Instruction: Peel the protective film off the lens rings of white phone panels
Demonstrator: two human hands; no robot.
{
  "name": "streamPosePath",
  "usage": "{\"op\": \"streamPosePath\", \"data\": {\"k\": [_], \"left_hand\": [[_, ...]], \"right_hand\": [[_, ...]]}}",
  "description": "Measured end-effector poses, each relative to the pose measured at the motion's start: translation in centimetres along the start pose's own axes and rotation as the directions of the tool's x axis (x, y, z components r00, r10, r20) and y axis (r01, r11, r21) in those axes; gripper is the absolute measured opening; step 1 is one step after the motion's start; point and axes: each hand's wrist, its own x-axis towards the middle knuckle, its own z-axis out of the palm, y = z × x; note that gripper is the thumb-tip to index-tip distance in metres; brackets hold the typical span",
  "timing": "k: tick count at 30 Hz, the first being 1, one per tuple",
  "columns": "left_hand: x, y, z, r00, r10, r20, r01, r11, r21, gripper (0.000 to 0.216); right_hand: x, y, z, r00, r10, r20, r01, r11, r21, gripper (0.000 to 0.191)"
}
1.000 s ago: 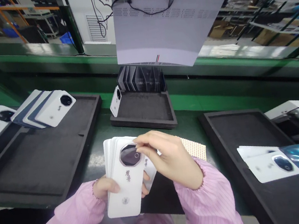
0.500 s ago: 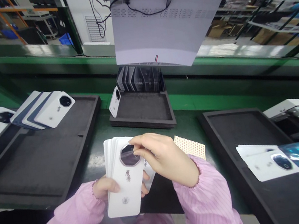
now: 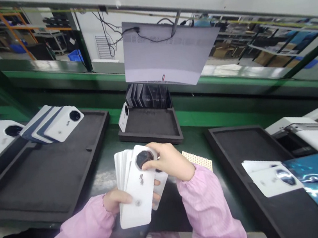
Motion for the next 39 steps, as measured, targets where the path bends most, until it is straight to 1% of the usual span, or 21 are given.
{"op": "streamPosePath", "data": {"k": [2, 4, 5, 7, 8, 9, 11, 13, 15, 16, 18, 19, 22, 24, 26, 27, 29, 31, 33, 35, 39], "left_hand": [[0.0, -0.1, 0.0, 1.0, -0.011, 0.001, 0.011, 0.999, -0.03, 0.066], [0.0, -0.2, 0.0, 1.0, 0.008, 0.003, -0.008, 0.999, -0.046, 0.062], [0.0, -0.2, -0.1, 1.0, 0.02, 0.016, -0.019, 0.998, -0.06, 0.06], [-0.1, -0.1, -0.1, 0.997, 0.036, 0.061, -0.03, 0.995, -0.099, 0.059], [-0.1, -0.1, -0.1, 0.996, 0.041, 0.08, -0.031, 0.992, -0.12, 0.06], [-0.2, -0.1, -0.2, 0.995, 0.043, 0.091, -0.03, 0.99, -0.138, 0.061], [-0.3, -0.1, -0.4, 0.995, 0.06, 0.084, -0.045, 0.986, -0.161, 0.062], [-0.5, -0.2, -0.6, 0.994, 0.083, 0.071, -0.07, 0.982, -0.174, 0.062], [-0.6, -0.3, -0.9, 0.994, 0.084, 0.074, -0.071, 0.982, -0.172, 0.063], [-0.6, -0.4, -1.0, 0.994, 0.079, 0.076, -0.066, 0.984, -0.167, 0.064], [-0.6, -0.4, -1.1, 0.995, 0.063, 0.081, -0.049, 0.987, -0.154, 0.064], [-0.6, -0.4, -1.1, 0.995, 0.058, 0.082, -0.045, 0.988, -0.148, 0.064], [-0.5, -0.4, -0.8, 0.995, 0.059, 0.081, -0.048, 0.991, -0.126, 0.065], [-0.5, -0.3, -0.5, 0.995, 0.061, 0.078, -0.052, 0.993, -0.107, 0.064], [-0.4, -0.2, -0.3, 0.995, 0.061, 0.074, -0.054, 0.994, -0.09, 0.063], [-0.4, -0.2, -0.3, 0.996, 0.062, 0.071, -0.056, 0.995, -0.082, 0.062], [-0.3, -0.2, -0.3, 0.996, 0.056, 0.063, -0.052, 0.997, -0.053, 0.061], [-0.3, -0.3, -0.5, 0.998, 0.046, 0.045, -0.045, 0.999, -0.009, 0.061], [-0.3, -0.4, -0.7, 0.999, 0.046, 0.022, -0.047, 0.998, 0.038, 0.061], [-0.3, -0.5, -0.8, 0.999, 0.05, -0.006, -0.049, 0.996, 0.074, 0.06], [-0.3, -0.5, -0.7, 0.997, 0.053, -0.058, -0.042, 0.984, 0.176, 0.06]], "right_hand": [[-0.4, 0.4, -0.8, 0.996, 0.046, -0.082, -0.037, 0.993, 0.108, 0.031], [-1.3, 1.2, -2.0, 0.977, 0.064, -0.205, -0.006, 0.962, 0.273, 0.029], [-1.8, 1.8, -2.6, 0.959, 0.076, -0.273, 0.033, 0.927, 0.375, 0.029], [-2.7, 3.4, -3.8, 0.904, 0.118, -0.412, 0.143, 0.823, 0.55, 0.033], [-2.9, 4.4, -4.2, 0.886, 0.146, -0.44, 0.169, 0.782, 0.6, 0.037], [-3.0, 5.3, -4.3, 0.885, 0.166, -0.435, 0.16, 0.77, 0.618, 0.04], [-2.9, 7.0, -3.9, 0.923, 0.186, -0.336, 0.041, 0.821, 0.569, 0.043], [-2.3, 8.2, -2.6, 0.957, 0.192, -0.216, -0.075, 0.888, 0.455, 0.042], [-1.6, 8.9, -0.6, 0.972, 0.19, -0.141, -0.128, 0.923, 0.362, 0.038], [-1.3, 9.0, 0.5, 0.973, 0.191, -0.126, -0.142, 0.936, 0.323, 0.034], [-0.7, 9.1, 2.5, 0.969, 0.194, -0.154, -0.158, 0.962, 0.223, 0.025], [-0.5, 9.0, 3.4, 0.961, 0.19, -0.198, -0.157, 0.973, 0.171, 0.021], [-0.1, 8.2, 4.7, 0.91, 0.134, -0.393, -0.131, 0.991, 0.033, 0.017], [-0.2, 6.8, 4.5, 0.864, 0.074, -0.499, -0.1, 0.995, -0.027, 0.02], [-0.5, 4.6, 3.6, 0.841, -0.017, -0.541, -0.013, 0.999, -0.051, 0.018], [-0.6, 3.4, 3.1, 0.841, -0.083, -0.535, 0.066, 0.996, -0.052, 0.015], [-0.7, 1.0, 2.2, 0.868, -0.194, -0.457, 0.197, 0.98, -0.043, 0.01], [-0.6, -0.9, 1.8, 0.902, -0.245, -0.355, 0.234, 0.969, -0.076, 0.005], [-0.2, -1.8, 1.8, 0.926, -0.238, -0.294, 0.213, 0.97, -0.115, 0.003], [0.2, -1.9, 1.8, 0.942, -0.203, -0.266, 0.178, 0.977, -0.113, 0.004], [0.7, -1.2, 1.2, 0.982, -0.101, -0.161, 0.101, 0.995, -0.009, 0.005]]}}
